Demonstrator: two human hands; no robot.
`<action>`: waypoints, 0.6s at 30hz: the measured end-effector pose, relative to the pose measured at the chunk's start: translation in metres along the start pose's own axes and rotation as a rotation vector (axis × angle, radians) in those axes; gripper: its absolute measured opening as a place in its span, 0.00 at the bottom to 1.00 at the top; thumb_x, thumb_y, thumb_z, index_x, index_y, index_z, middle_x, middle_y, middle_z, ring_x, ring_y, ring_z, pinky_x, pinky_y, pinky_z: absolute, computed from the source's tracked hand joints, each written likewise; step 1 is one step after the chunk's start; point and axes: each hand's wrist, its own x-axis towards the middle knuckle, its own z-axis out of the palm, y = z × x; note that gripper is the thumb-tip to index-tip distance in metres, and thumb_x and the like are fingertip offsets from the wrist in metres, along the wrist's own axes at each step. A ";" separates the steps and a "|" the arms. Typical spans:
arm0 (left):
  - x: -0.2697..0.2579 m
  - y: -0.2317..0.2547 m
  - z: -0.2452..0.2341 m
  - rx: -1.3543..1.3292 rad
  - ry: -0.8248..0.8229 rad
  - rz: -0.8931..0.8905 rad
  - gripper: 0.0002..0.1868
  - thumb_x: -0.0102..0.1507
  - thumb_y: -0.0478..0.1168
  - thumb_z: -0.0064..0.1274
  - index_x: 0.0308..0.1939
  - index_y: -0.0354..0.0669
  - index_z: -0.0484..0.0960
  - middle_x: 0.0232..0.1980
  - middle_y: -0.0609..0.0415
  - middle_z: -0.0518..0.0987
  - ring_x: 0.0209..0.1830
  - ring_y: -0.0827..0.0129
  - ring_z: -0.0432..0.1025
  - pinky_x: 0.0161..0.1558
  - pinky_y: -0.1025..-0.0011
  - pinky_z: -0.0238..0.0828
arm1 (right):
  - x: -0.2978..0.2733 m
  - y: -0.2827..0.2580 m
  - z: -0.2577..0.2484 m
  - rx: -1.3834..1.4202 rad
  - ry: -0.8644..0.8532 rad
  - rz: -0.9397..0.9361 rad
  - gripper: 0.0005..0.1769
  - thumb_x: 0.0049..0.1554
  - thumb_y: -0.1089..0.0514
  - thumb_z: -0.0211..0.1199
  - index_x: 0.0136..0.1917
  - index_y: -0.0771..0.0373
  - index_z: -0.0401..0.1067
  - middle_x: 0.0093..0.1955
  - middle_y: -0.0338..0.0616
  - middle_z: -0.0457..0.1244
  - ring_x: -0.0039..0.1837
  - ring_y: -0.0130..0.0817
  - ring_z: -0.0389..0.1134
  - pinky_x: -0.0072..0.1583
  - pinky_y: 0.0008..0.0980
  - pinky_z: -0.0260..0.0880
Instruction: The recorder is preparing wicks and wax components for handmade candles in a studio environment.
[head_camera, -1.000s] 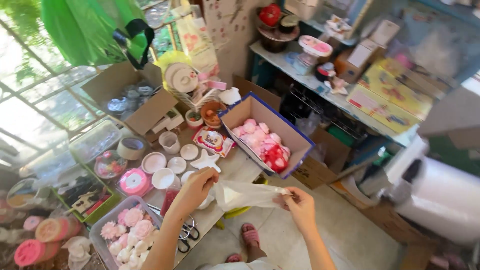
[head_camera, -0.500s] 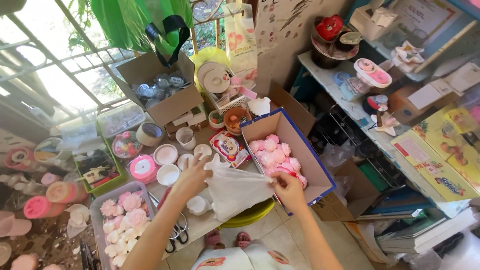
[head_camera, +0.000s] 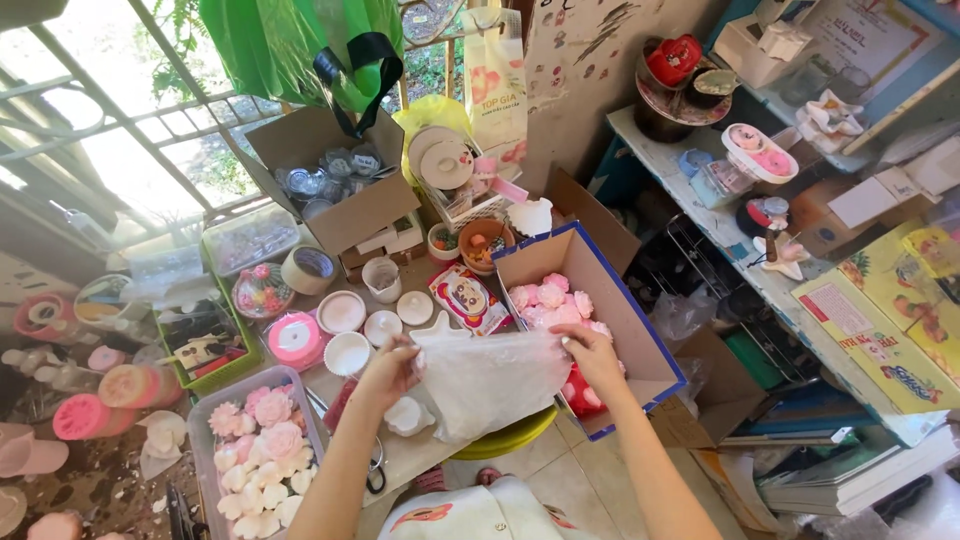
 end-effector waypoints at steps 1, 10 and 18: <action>-0.002 -0.006 -0.003 0.001 -0.003 -0.004 0.18 0.65 0.33 0.52 0.56 0.46 0.63 0.38 0.59 0.78 0.35 0.68 0.76 0.37 0.68 0.75 | -0.003 -0.001 -0.001 -0.001 0.004 0.002 0.16 0.55 0.69 0.57 0.54 0.65 0.80 0.49 0.38 0.70 0.53 0.31 0.68 0.56 0.28 0.67; -0.099 0.008 0.050 1.117 0.047 0.639 0.25 0.51 0.27 0.52 0.53 0.37 0.84 0.48 0.50 0.79 0.40 0.60 0.76 0.42 0.65 0.74 | -0.022 -0.044 -0.002 -0.870 -0.306 -0.180 0.18 0.50 0.66 0.59 0.53 0.63 0.81 0.52 0.51 0.67 0.58 0.48 0.68 0.61 0.39 0.67; -0.072 0.010 0.038 0.833 -0.109 0.307 0.14 0.62 0.34 0.46 0.48 0.37 0.84 0.58 0.47 0.81 0.58 0.58 0.73 0.61 0.66 0.66 | -0.014 -0.009 0.025 0.882 -0.154 0.534 0.26 0.47 0.58 0.46 0.50 0.72 0.79 0.59 0.54 0.67 0.60 0.47 0.67 0.63 0.45 0.67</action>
